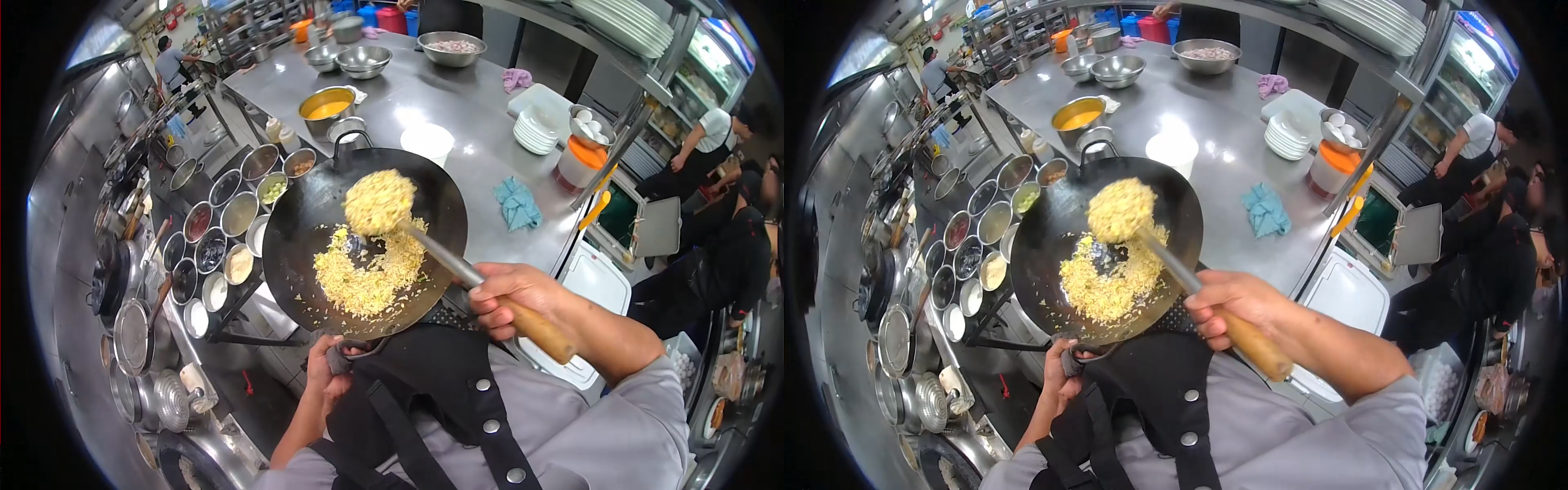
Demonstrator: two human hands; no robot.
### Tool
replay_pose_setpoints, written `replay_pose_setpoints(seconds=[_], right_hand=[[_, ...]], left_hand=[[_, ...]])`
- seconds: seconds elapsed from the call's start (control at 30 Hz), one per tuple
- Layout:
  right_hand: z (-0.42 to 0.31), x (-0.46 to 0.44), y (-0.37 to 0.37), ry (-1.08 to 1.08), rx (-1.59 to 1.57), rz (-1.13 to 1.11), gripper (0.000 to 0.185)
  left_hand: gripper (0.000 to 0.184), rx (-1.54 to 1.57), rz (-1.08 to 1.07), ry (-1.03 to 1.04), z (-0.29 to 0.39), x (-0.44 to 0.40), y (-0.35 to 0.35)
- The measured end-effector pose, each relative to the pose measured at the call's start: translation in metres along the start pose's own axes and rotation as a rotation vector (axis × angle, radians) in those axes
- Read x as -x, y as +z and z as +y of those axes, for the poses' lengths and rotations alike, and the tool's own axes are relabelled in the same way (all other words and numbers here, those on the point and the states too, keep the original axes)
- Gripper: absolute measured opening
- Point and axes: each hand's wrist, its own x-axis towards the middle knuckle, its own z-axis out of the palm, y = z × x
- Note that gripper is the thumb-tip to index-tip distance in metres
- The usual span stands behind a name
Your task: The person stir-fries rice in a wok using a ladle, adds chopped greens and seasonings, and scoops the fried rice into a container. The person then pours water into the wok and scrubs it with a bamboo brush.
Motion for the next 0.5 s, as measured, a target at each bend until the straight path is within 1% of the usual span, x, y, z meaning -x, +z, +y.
replay_pose_setpoints(seconds=[0.1, 0.17, 0.2, 0.27, 0.3, 0.33, 0.4, 0.43, 0.47, 0.5], right_hand=[[-0.006, 0.013, -0.013, -0.080, -0.013, 0.061, 0.022], [-0.019, 0.027, -0.011, -0.177, 0.010, 0.236, 0.035], [-0.028, 0.027, -0.017, -0.178, 0.016, 0.236, 0.035], [-0.047, 0.024, -0.040, -0.233, 0.132, 0.212, 0.036], [-0.059, 0.017, -0.064, -0.223, 0.170, 0.115, 0.043], [-0.066, 0.009, -0.080, -0.221, 0.170, 0.110, 0.043], [-0.078, -0.002, -0.104, -0.297, 0.371, 0.279, 0.038], [-0.090, -0.003, -0.118, -0.318, 0.430, 0.266, 0.030], [-0.094, -0.013, -0.134, -0.320, 0.430, 0.265, 0.030], [-0.098, -0.021, -0.147, -0.309, 0.583, 0.340, 0.029]], left_hand=[[0.017, -0.020, 0.035, -0.046, -0.004, 0.000, 0.001], [0.017, -0.082, 0.060, 0.000, -0.007, -0.001, -0.005], [0.017, -0.077, 0.058, 0.003, -0.010, -0.003, -0.011], [0.015, -0.069, 0.048, 0.028, -0.016, -0.015, -0.035], [0.013, -0.058, 0.023, 0.056, -0.019, -0.022, -0.042], [0.013, -0.058, 0.027, 0.060, -0.023, -0.026, -0.048], [0.013, -0.129, 0.046, 0.141, -0.025, -0.018, -0.037], [0.013, -0.127, 0.044, 0.145, -0.026, -0.014, -0.028], [0.014, -0.115, 0.060, 0.145, -0.030, -0.013, -0.029], [0.014, -0.103, 0.079, 0.142, -0.031, -0.012, -0.026]])
